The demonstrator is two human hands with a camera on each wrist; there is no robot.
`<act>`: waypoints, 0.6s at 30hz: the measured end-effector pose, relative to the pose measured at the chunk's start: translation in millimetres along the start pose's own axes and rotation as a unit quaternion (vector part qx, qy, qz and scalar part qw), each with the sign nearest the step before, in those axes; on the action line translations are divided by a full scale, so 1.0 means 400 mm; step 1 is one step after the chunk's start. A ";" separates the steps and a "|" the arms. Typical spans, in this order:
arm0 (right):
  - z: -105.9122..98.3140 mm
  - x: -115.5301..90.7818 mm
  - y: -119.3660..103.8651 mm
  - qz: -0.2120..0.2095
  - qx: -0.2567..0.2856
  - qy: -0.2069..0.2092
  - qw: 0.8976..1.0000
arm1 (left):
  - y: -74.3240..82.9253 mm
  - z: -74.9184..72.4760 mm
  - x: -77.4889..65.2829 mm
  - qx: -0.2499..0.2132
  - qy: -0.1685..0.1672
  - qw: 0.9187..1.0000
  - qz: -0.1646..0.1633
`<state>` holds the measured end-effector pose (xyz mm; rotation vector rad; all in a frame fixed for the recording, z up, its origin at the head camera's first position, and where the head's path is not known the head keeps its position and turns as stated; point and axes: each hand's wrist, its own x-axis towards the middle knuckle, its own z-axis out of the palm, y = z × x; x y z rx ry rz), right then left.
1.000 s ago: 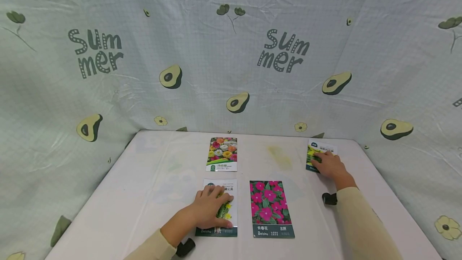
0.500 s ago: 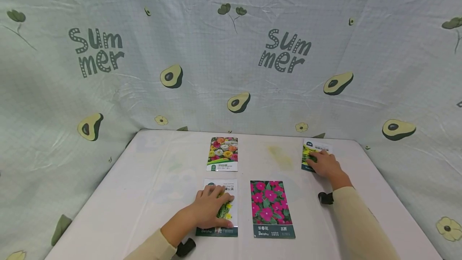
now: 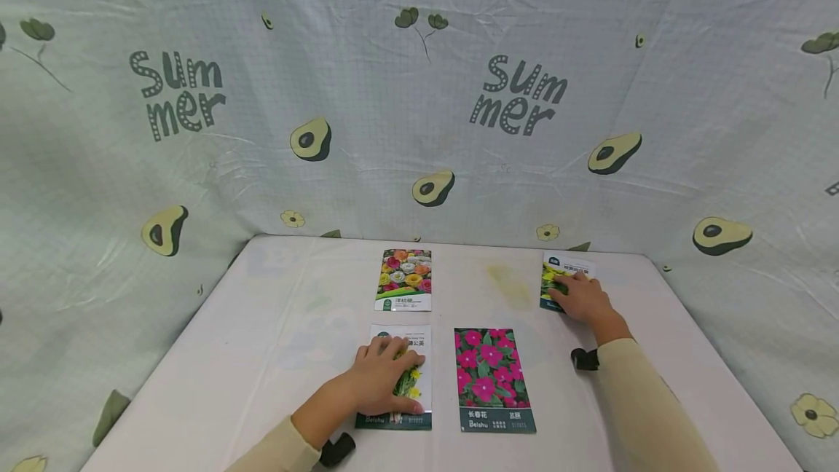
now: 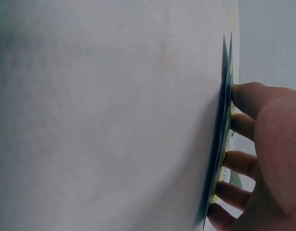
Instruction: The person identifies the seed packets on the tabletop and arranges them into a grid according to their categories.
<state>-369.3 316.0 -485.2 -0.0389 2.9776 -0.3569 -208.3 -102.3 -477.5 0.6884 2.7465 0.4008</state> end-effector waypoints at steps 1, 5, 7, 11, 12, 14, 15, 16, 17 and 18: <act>0.000 0.000 -0.001 -0.001 -0.001 0.000 1.000 | 0.000 0.001 0.001 0.000 0.000 1.000 0.000; 0.001 -0.001 0.001 -0.006 -0.001 0.002 1.000 | -0.001 0.002 0.002 -0.001 0.002 1.000 0.001; 0.002 0.000 0.003 -0.009 -0.002 0.003 1.000 | -0.002 0.003 0.002 -0.001 0.002 1.000 0.001; 0.002 0.002 0.004 -0.012 -0.002 0.005 1.000 | -0.003 0.005 0.003 0.001 0.004 1.000 0.003; 0.002 0.002 0.004 -0.012 -0.001 0.006 1.000 | -0.003 0.005 0.002 0.001 0.004 1.000 0.003; 0.001 0.000 0.003 -0.010 0.000 0.007 1.000 | -0.002 0.004 0.003 0.002 0.004 1.000 0.003; 0.002 -0.001 0.003 -0.010 0.000 0.008 1.000 | -0.002 0.004 0.003 0.001 0.004 1.000 0.003; 0.002 -0.002 0.002 -0.008 0.001 0.008 1.000 | -0.002 0.003 0.002 0.000 0.004 1.000 0.003; 0.001 -0.004 0.001 -0.007 0.000 0.008 1.000 | -0.001 0.003 0.002 -0.001 0.004 1.000 0.003; 0.001 -0.005 0.001 -0.006 0.001 0.008 1.000 | -0.001 0.003 0.001 -0.002 0.003 1.000 0.002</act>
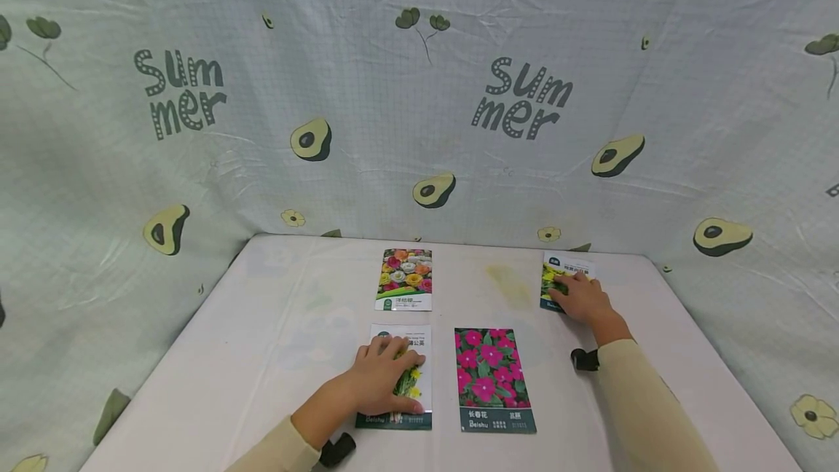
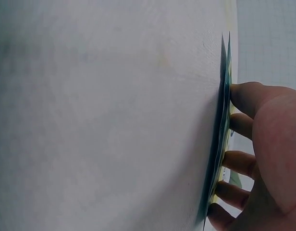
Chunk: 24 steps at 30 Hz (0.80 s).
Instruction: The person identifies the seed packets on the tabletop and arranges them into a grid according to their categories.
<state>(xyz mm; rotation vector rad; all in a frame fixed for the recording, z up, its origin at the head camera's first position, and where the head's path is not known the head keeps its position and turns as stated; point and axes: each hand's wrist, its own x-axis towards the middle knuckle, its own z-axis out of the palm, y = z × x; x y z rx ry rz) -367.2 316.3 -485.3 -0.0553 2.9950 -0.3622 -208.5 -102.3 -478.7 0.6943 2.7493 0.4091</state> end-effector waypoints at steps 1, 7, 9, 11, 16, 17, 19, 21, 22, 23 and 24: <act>0.000 -0.001 -0.001 0.000 -0.001 0.001 1.000 | 0.000 0.000 0.000 0.000 0.000 1.000 0.000; -0.001 -0.003 -0.005 0.000 -0.004 0.004 1.000 | 0.001 -0.002 -0.004 0.000 0.002 1.000 0.001; 0.000 0.000 -0.004 -0.001 -0.006 0.004 1.000 | 0.002 -0.003 -0.005 0.000 0.003 1.000 0.002; 0.003 0.004 -0.003 -0.001 -0.007 0.004 1.000 | 0.003 -0.004 -0.005 0.001 0.004 1.000 0.003; 0.010 0.010 0.001 0.001 -0.011 0.004 1.000 | 0.003 -0.005 -0.006 0.002 0.005 1.000 0.004; 0.011 0.012 0.003 0.002 -0.011 0.004 1.000 | 0.003 -0.004 -0.006 0.002 0.005 1.000 0.004; 0.011 0.012 0.004 0.005 -0.010 0.004 1.000 | 0.002 -0.002 -0.006 0.002 0.005 1.000 0.004; 0.011 0.013 0.004 0.006 -0.009 0.003 1.000 | 0.000 0.001 -0.004 0.002 0.005 1.000 0.003; 0.012 0.013 0.003 0.006 -0.008 0.003 1.000 | -0.001 0.002 -0.004 0.002 0.005 1.000 0.003; 0.012 0.014 0.002 0.006 -0.007 0.003 1.000 | -0.002 0.004 -0.004 0.002 0.005 1.000 0.002; 0.013 0.013 0.000 0.005 -0.007 0.003 1.000 | -0.003 0.004 -0.003 0.003 0.005 1.000 0.002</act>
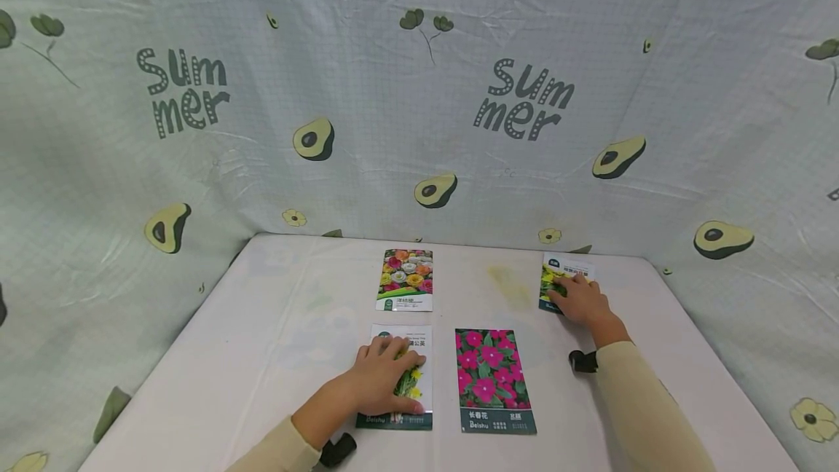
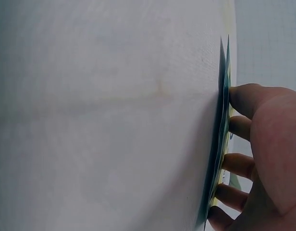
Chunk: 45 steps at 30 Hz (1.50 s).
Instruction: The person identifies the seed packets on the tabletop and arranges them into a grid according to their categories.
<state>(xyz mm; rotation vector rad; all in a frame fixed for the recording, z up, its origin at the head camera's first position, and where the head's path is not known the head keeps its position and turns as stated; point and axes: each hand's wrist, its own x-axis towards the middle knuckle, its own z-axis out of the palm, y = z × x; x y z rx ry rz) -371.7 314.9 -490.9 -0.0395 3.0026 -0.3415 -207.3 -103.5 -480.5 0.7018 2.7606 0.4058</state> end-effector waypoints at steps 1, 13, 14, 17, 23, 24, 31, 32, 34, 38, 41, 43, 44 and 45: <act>0.001 -0.001 0.000 0.000 0.001 0.000 1.000 | -0.001 0.001 0.001 0.000 0.000 1.000 0.000; -0.001 -0.007 -0.004 -0.002 0.002 0.001 1.000 | -0.001 -0.004 0.006 -0.001 -0.002 1.000 0.005; -0.001 -0.006 -0.004 -0.003 0.002 0.002 1.000 | 0.000 -0.005 0.005 -0.001 -0.003 1.000 0.005; -0.003 -0.007 -0.003 -0.005 0.002 0.002 1.000 | 0.002 -0.010 0.003 -0.001 -0.002 1.000 0.006; -0.003 -0.003 -0.005 -0.004 0.001 0.001 1.000 | 0.003 -0.013 0.001 0.001 -0.003 1.000 0.006; -0.002 -0.002 -0.006 -0.005 0.000 0.000 1.000 | 0.003 -0.013 0.001 0.000 -0.004 1.000 0.005; 0.002 0.000 -0.013 -0.016 0.004 -0.001 1.000 | 0.001 -0.009 0.002 -0.003 -0.005 1.000 0.005; 0.003 0.000 -0.015 -0.016 0.004 -0.001 1.000 | 0.001 -0.008 0.002 -0.003 -0.005 1.000 0.005; 0.007 0.000 -0.019 -0.017 0.003 -0.002 1.000 | 0.001 -0.007 0.002 -0.004 -0.004 1.000 0.004; 0.010 0.000 -0.029 -0.017 0.004 -0.006 1.000 | 0.000 -0.006 0.003 -0.001 -0.003 1.000 0.004; 0.008 -0.002 -0.038 -0.020 0.007 -0.008 1.000 | -0.001 -0.005 0.003 0.001 -0.003 1.000 0.004; 0.006 -0.004 -0.045 -0.023 0.009 -0.008 1.000 | 0.000 -0.005 0.004 0.000 -0.003 1.000 0.004; 0.005 -0.005 -0.049 -0.025 0.009 -0.008 1.000 | -0.001 -0.004 0.004 0.000 -0.004 1.000 0.003; 0.005 -0.006 -0.052 -0.026 0.010 -0.009 1.000 | 0.000 -0.004 0.004 0.000 -0.004 1.000 0.003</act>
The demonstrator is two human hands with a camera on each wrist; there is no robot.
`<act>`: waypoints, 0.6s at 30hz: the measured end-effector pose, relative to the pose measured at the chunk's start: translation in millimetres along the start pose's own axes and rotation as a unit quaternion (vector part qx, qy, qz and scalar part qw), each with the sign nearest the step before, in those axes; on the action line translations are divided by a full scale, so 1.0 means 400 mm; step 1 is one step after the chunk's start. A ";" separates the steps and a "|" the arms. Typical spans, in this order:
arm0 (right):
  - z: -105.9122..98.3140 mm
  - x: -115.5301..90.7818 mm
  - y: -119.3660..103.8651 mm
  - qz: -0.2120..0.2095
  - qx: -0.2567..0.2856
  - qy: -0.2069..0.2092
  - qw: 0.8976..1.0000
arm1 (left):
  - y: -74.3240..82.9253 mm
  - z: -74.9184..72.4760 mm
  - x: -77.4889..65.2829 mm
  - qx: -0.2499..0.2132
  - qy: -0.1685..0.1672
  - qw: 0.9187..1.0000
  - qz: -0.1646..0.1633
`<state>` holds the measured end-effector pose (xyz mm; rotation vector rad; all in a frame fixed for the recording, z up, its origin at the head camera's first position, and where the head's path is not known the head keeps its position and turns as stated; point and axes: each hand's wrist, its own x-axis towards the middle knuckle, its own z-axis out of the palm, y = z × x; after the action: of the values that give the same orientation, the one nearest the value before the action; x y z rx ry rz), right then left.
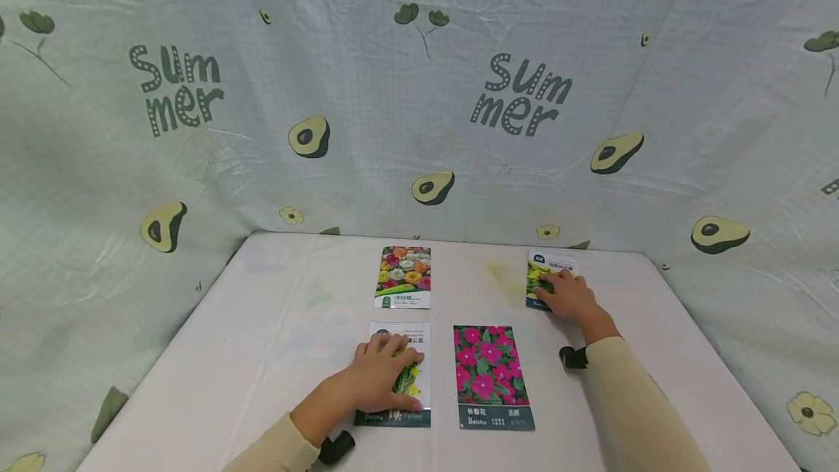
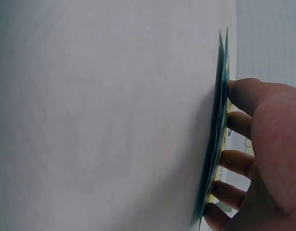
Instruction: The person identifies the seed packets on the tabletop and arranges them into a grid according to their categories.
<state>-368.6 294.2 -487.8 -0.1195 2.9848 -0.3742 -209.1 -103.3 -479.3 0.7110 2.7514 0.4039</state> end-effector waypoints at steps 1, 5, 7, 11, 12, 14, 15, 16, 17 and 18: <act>0.000 -0.001 -0.004 -0.001 0.000 0.000 1.000 | 0.000 0.000 0.000 0.000 -0.001 1.000 -0.001; 0.003 -0.001 -0.017 -0.006 -0.001 0.000 1.000 | -0.001 0.001 0.002 0.001 -0.002 1.000 -0.003; 0.005 -0.002 -0.023 -0.009 -0.003 0.001 1.000 | -0.001 0.001 0.003 0.001 -0.003 1.000 -0.004; 0.008 -0.002 -0.038 -0.014 -0.001 0.001 1.000 | 0.003 -0.004 0.002 -0.001 -0.002 1.000 -0.004; 0.008 -0.003 -0.043 -0.014 0.001 0.000 1.000 | 0.004 -0.005 0.001 -0.002 -0.002 1.000 -0.004; 0.009 -0.005 -0.052 -0.015 0.005 -0.001 1.000 | 0.007 -0.007 -0.001 -0.002 -0.001 1.000 -0.003; 0.007 -0.008 -0.056 -0.015 0.007 -0.002 1.000 | 0.007 -0.008 -0.001 -0.002 -0.001 1.000 -0.003; 0.007 -0.009 -0.060 -0.016 0.009 -0.003 1.000 | 0.008 -0.009 -0.002 -0.003 0.000 1.000 -0.003; 0.007 -0.009 -0.063 -0.018 0.008 -0.003 1.000 | 0.008 -0.009 -0.002 -0.002 0.000 1.000 -0.002; 0.008 -0.009 -0.066 -0.019 0.008 -0.002 1.000 | 0.009 -0.009 -0.002 -0.002 0.001 1.000 -0.002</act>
<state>-363.2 268.3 -483.7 -0.1753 2.9781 -0.4026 -208.0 -101.6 -474.6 0.7038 2.7523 0.4106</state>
